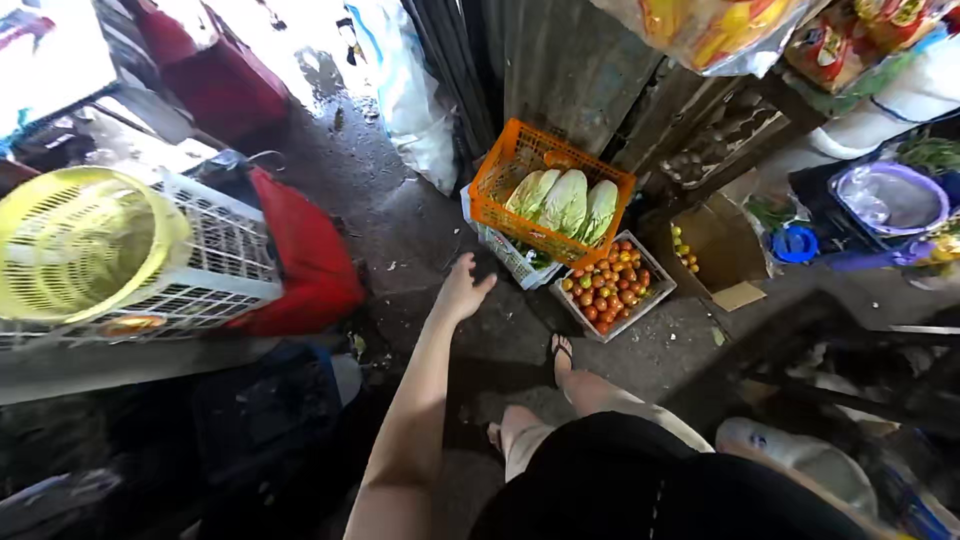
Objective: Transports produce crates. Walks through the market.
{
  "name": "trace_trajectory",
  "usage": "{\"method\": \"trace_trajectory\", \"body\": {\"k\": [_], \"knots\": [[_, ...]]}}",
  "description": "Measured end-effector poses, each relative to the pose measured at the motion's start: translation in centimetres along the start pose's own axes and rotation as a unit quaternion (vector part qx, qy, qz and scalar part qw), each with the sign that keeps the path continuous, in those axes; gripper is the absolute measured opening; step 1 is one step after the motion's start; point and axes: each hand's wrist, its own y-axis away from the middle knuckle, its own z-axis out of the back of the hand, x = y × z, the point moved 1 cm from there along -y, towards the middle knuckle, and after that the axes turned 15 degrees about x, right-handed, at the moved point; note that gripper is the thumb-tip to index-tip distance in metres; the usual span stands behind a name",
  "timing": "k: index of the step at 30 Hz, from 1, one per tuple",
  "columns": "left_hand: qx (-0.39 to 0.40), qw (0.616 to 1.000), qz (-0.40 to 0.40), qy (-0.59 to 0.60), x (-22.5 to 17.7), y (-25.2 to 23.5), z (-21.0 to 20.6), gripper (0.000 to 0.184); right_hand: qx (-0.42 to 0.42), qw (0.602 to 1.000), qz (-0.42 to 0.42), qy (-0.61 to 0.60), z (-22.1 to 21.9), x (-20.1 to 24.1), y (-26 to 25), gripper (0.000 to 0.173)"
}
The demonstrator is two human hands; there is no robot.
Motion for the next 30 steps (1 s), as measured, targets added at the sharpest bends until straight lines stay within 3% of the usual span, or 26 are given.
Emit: {"method": "trace_trajectory", "body": {"k": [2,5,9,11,12,14,17,20,22,26,30], "knots": [[-0.054,0.994,0.017,0.093,-0.1,-6.0,0.3,0.078,-0.081,0.994,0.036,-0.070,14.8,4.8,6.7,0.040],[-0.136,0.970,0.025,0.202,-0.6,-14.0,0.9,0.086,-0.190,0.961,0.113,-0.166,31.4,12.4,7.8,0.046],[-0.252,0.945,0.008,0.206,1.3,-22.9,3.1,0.110,-0.247,0.896,0.172,-0.325,42.2,22.0,5.7,0.065],[-0.236,0.948,0.032,0.210,2.3,-25.9,4.9,0.108,-0.266,0.873,0.179,-0.369,45.1,25.5,3.8,0.066],[-0.210,0.948,0.047,0.234,2.9,-27.1,5.2,0.098,-0.282,0.861,0.177,-0.385,45.8,27.0,2.9,0.064],[-0.133,0.934,0.060,0.325,3.6,-28.8,5.1,0.065,-0.314,0.836,0.162,-0.419,46.0,29.5,1.1,0.064],[-0.094,0.905,-0.004,0.414,3.3,-28.5,4.6,0.046,-0.357,0.804,0.152,-0.451,44.9,30.6,-0.3,0.057],[-0.080,0.901,-0.047,0.423,2.6,-25.2,3.8,0.048,-0.378,0.804,0.175,-0.425,44.0,28.7,0.8,0.052],[-0.089,0.902,-0.036,0.421,2.2,-21.2,2.1,0.050,-0.385,0.807,0.184,-0.408,40.7,26.8,2.4,0.050],[-0.080,0.912,-0.040,0.400,-0.3,-13.7,-3.0,0.054,-0.421,0.761,0.181,-0.458,30.2,20.3,6.0,0.048],[-0.006,0.941,-0.030,0.337,-3.3,-9.8,-10.7,0.063,-0.437,0.744,0.094,-0.496,19.4,13.0,7.3,0.050]]}}
